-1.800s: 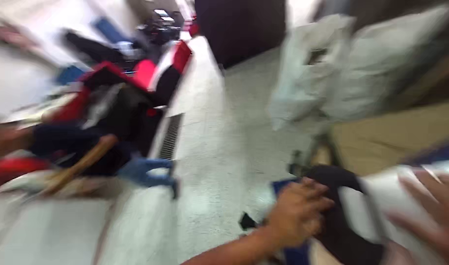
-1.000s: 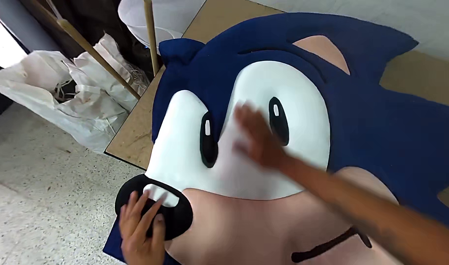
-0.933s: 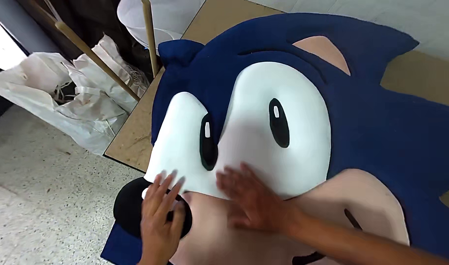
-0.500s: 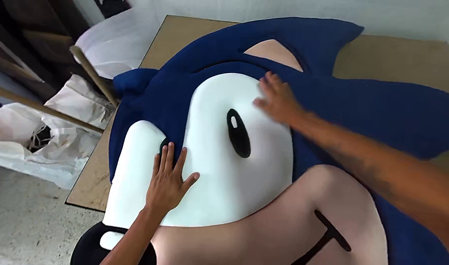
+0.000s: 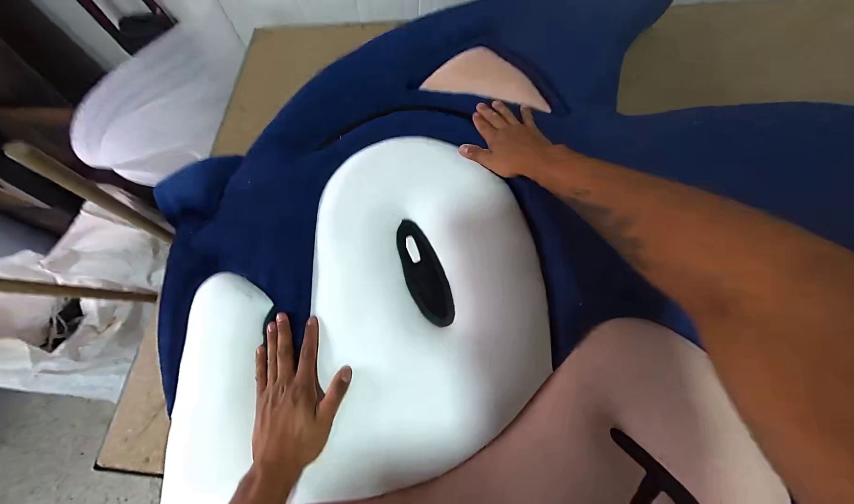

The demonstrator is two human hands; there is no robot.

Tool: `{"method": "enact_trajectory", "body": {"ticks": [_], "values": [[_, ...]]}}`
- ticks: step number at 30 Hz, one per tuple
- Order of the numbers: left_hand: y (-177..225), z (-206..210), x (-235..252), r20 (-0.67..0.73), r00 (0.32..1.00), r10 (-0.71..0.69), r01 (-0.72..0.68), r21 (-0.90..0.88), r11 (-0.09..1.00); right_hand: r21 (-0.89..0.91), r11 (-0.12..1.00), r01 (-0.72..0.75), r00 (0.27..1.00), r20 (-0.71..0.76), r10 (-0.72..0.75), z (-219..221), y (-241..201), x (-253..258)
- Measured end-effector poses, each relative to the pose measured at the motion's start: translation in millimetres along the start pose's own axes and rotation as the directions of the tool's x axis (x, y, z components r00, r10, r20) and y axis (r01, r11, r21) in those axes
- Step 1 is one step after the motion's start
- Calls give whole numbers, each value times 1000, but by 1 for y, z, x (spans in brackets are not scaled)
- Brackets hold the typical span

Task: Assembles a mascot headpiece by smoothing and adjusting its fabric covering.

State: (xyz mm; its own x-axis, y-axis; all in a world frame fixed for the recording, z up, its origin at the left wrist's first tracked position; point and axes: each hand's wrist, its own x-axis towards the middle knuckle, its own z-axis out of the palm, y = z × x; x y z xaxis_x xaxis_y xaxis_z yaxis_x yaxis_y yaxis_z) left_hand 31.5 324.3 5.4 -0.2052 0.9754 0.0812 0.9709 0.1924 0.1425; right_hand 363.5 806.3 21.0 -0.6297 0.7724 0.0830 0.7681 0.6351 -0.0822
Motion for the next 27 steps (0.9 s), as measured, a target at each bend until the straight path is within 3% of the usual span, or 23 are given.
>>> {"method": "enact_trajectory", "body": {"ticks": [2, 3, 5, 7, 8, 10, 12, 19, 23, 27], "values": [[-3, -1, 2, -9, 1000, 7, -7, 2, 1000, 125, 989, -80, 984, -147, 98, -12, -24, 19], [-2, -1, -3, 0, 1000, 0, 0, -5, 1000, 198, 979, -58, 975, -198, 98, -17, -55, -4], [-2, 0, -5, -17, 1000, -2, 1, -22, 1000, 238, 971, -7, 974, -219, 61, -39, -123, -97], [-2, 2, 1, -14, 1000, 19, -19, -38, 999, 221, 969, -105, 980, -145, 139, -38, -165, -215], [-4, 3, 4, -6, 1000, 22, -22, -39, 999, 215, 961, -172, 976, -96, 196, -24, -175, -255], [-7, 3, 1, 22, 999, 25, -24, -40, 999, 184, 949, -257, 962, -44, 270, 1, -182, -286], [-8, 4, 1, 40, 998, 38, -36, -49, 998, 155, 945, -288, 954, -33, 296, 7, -174, -260], [-11, 5, 6, 50, 999, 16, -15, -18, 1000, 146, 965, -215, 972, -65, 227, 17, -100, -91], [-7, 6, 7, 46, 999, 9, -8, -4, 1000, 99, 965, -243, 967, -59, 249, 18, -106, -30], [-10, 9, 2, 31, 999, 15, -15, 28, 999, 87, 937, -339, 934, -90, 347, 31, -149, 32]]}}
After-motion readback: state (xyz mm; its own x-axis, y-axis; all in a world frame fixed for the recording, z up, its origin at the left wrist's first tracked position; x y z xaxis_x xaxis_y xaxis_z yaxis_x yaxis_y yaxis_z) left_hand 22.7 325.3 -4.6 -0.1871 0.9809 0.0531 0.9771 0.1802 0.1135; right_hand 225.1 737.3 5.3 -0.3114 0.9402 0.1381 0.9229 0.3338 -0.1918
